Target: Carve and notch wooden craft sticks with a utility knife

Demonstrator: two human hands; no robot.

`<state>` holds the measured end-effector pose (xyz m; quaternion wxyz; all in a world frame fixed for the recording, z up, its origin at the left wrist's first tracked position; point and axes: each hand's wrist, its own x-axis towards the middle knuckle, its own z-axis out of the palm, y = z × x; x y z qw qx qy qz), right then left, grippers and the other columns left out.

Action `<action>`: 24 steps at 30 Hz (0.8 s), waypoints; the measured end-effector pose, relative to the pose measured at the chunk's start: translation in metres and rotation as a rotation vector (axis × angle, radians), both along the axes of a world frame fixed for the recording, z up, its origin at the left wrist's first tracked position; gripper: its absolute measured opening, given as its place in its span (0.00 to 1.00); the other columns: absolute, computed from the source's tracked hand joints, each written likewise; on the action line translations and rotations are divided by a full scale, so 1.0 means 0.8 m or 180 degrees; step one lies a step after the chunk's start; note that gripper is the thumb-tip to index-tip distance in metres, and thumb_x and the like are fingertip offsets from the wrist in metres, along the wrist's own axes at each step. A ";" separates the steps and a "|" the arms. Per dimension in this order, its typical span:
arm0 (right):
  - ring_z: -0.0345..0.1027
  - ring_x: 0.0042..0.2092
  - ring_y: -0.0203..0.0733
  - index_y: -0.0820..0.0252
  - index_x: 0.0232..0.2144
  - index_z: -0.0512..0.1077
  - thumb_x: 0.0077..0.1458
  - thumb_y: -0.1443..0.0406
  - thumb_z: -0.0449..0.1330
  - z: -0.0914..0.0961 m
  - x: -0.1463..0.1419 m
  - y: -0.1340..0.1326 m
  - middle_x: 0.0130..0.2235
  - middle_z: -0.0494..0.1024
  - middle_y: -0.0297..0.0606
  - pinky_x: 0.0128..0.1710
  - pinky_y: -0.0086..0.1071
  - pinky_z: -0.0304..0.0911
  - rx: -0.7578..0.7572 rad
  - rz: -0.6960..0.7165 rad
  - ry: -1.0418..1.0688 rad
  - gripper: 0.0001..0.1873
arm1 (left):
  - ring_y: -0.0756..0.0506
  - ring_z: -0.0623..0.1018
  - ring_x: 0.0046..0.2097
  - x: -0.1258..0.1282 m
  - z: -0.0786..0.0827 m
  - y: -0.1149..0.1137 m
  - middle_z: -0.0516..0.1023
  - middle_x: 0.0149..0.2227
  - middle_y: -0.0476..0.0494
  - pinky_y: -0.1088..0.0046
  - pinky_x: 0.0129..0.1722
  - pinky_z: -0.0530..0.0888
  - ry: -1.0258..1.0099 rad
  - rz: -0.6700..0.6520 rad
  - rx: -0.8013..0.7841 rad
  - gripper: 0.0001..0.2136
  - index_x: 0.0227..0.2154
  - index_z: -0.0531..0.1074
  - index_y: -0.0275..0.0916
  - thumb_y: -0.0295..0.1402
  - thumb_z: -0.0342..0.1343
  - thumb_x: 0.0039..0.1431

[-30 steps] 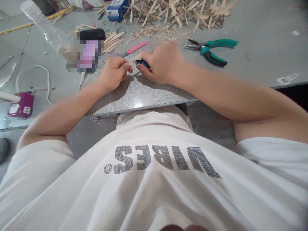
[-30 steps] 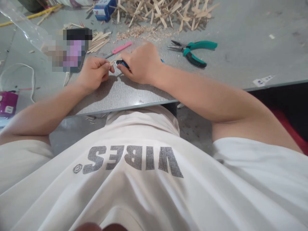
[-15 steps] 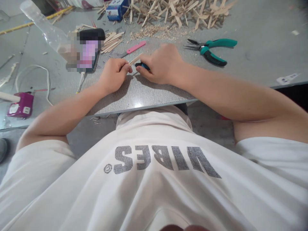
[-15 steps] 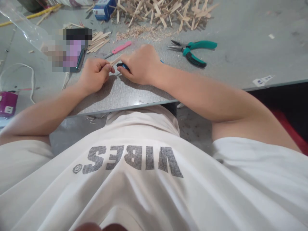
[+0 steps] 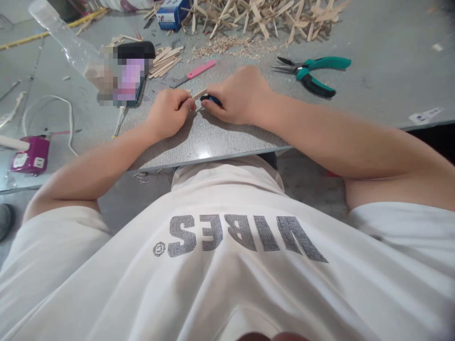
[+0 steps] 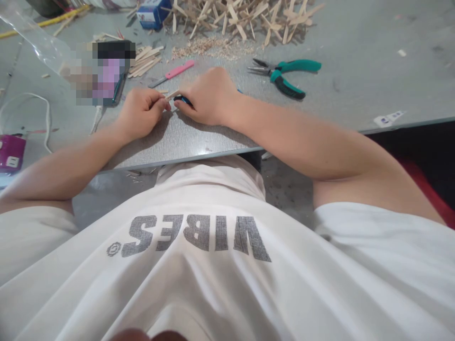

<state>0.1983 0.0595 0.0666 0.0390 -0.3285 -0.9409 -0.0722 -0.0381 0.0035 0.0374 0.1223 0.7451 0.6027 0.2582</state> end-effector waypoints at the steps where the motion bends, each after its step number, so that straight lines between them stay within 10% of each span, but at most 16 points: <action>1: 0.82 0.48 0.59 0.57 0.55 0.86 0.85 0.50 0.46 0.000 0.000 0.000 0.45 0.89 0.50 0.44 0.44 0.60 0.0008 0.0012 -0.0045 0.30 | 0.36 0.83 0.42 0.000 0.000 0.000 0.80 0.28 0.45 0.60 0.48 0.77 0.0050 -0.0018 0.0014 0.10 0.32 0.79 0.47 0.36 0.60 0.72; 13: 0.80 0.52 0.63 0.61 0.63 0.83 0.73 0.41 0.28 -0.013 -0.005 0.008 0.49 0.90 0.59 0.53 0.56 0.56 0.0015 -0.0007 0.0069 0.53 | 0.45 0.62 0.28 -0.005 0.007 0.000 0.63 0.18 0.53 0.63 0.32 0.61 -0.1085 -0.0173 -0.0753 0.16 0.30 0.76 0.51 0.50 0.62 0.74; 24: 0.74 0.64 0.69 0.49 0.36 0.88 0.55 0.31 0.18 -0.027 -0.010 0.020 0.28 0.83 0.62 0.57 0.61 0.45 -0.0353 0.0039 0.0768 0.62 | 0.44 0.61 0.32 -0.008 0.003 0.005 0.61 0.18 0.53 0.62 0.35 0.60 -0.1192 -0.0137 -0.0875 0.19 0.33 0.75 0.52 0.58 0.61 0.75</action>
